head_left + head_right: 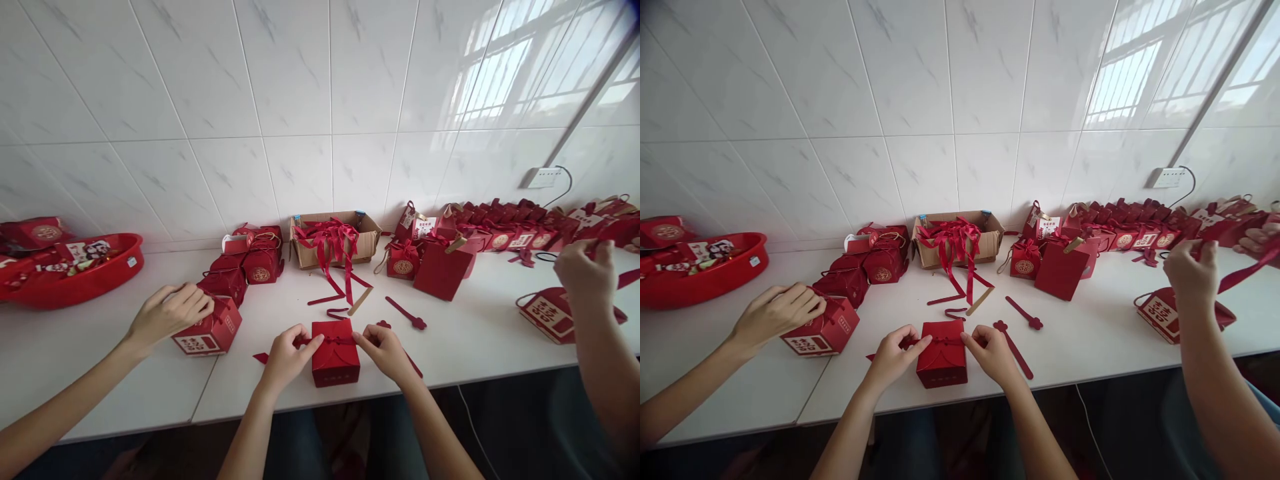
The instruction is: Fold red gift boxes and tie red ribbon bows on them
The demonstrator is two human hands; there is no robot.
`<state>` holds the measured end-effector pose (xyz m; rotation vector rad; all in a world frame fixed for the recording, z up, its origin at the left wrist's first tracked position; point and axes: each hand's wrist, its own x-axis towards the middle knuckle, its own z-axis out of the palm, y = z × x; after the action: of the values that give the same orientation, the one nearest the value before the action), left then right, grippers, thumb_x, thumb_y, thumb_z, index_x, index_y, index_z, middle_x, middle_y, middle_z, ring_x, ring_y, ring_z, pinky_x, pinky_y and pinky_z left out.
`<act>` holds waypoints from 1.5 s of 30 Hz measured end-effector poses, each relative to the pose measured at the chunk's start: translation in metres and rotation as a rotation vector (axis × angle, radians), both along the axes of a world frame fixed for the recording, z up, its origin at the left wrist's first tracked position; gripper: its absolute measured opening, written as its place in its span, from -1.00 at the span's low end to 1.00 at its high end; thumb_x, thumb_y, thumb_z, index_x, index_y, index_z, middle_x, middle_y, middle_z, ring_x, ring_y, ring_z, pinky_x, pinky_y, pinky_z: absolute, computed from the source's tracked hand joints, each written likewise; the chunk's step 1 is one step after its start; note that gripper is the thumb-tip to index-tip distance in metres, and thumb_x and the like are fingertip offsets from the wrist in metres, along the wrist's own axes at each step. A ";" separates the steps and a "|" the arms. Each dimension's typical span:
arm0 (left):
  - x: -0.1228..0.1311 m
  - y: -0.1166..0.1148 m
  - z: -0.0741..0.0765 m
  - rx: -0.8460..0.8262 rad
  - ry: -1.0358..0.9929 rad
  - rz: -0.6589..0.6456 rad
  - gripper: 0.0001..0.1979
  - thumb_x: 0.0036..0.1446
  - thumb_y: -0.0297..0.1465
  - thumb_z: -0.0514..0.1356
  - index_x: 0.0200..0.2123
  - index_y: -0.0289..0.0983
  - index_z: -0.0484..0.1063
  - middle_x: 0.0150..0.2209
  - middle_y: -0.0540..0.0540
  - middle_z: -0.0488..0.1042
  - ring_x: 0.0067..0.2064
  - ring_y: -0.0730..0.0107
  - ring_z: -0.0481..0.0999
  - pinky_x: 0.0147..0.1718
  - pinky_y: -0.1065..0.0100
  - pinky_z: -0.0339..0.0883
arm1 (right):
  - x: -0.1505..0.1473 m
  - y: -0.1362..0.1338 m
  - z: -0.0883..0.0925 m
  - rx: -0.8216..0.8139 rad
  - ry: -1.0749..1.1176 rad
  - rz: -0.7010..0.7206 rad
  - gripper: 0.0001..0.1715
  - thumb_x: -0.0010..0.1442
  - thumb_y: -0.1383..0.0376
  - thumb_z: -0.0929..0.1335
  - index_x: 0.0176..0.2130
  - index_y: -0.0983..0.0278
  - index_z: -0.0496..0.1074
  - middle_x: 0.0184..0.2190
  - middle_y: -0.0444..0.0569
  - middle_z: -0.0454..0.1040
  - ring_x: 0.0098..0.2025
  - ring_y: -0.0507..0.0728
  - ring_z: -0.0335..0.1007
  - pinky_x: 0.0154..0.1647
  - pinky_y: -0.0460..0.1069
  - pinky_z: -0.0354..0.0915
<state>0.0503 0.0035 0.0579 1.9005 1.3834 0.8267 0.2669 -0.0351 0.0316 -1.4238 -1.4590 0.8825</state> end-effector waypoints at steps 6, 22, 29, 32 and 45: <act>-0.020 0.009 0.004 -0.059 0.020 -0.055 -0.68 0.14 -0.15 0.02 -0.53 -0.22 0.29 -0.56 0.06 0.24 -0.46 0.40 0.26 -0.42 0.40 0.15 | 0.018 -0.007 0.005 0.102 -0.030 0.001 -0.64 0.16 0.07 0.31 -0.49 0.23 0.18 -0.64 -0.26 0.03 -0.58 -0.02 -0.06 -0.56 -0.09 -0.02; 0.001 -0.005 0.021 -0.374 -0.323 -0.251 -0.56 0.15 -0.12 0.07 -0.10 -0.27 0.54 -0.71 0.11 0.18 -0.65 0.56 0.11 -0.63 0.49 0.12 | -0.019 -0.012 0.019 0.353 -0.079 -0.272 -0.70 0.08 0.24 0.35 -0.64 0.23 0.42 -0.48 -0.05 0.34 -0.50 0.06 0.24 -0.51 -0.02 0.23; 0.029 -0.033 0.006 0.275 0.003 -0.061 -0.68 0.12 -0.46 0.05 -0.12 -0.17 0.52 -0.24 -0.13 0.39 -0.34 0.37 0.43 -0.37 0.37 0.40 | -0.024 -0.014 0.042 0.174 -0.051 0.015 -0.82 0.02 0.31 0.41 -0.59 0.23 0.50 -0.41 -0.08 0.38 -0.50 0.01 0.22 -0.47 -0.06 0.23; 0.032 -0.037 0.004 0.333 0.020 -0.115 -0.63 0.12 -0.53 0.02 -0.10 -0.14 0.50 -0.09 -0.16 0.34 -0.27 0.35 0.44 -0.30 0.32 0.44 | -0.027 -0.013 0.048 0.128 -0.038 0.025 -0.84 -0.01 0.36 0.40 -0.59 0.25 0.47 -0.41 -0.09 0.38 -0.46 0.02 0.28 -0.43 -0.06 0.25; 0.021 -0.022 0.006 0.407 0.073 -0.369 -0.68 0.20 -0.47 0.01 -0.12 -0.12 0.52 0.01 -0.18 0.35 -0.27 0.39 0.43 -0.24 0.30 0.42 | -0.014 -0.004 0.041 0.030 -0.114 0.203 -0.85 -0.14 0.44 0.33 -0.66 0.30 0.30 -0.39 -0.12 0.32 -0.51 -0.03 0.24 -0.56 -0.11 0.18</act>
<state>0.0715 -0.0189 0.0638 2.4219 0.9014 0.9058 0.2532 -0.0394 0.0726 -1.3386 -1.7187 0.9121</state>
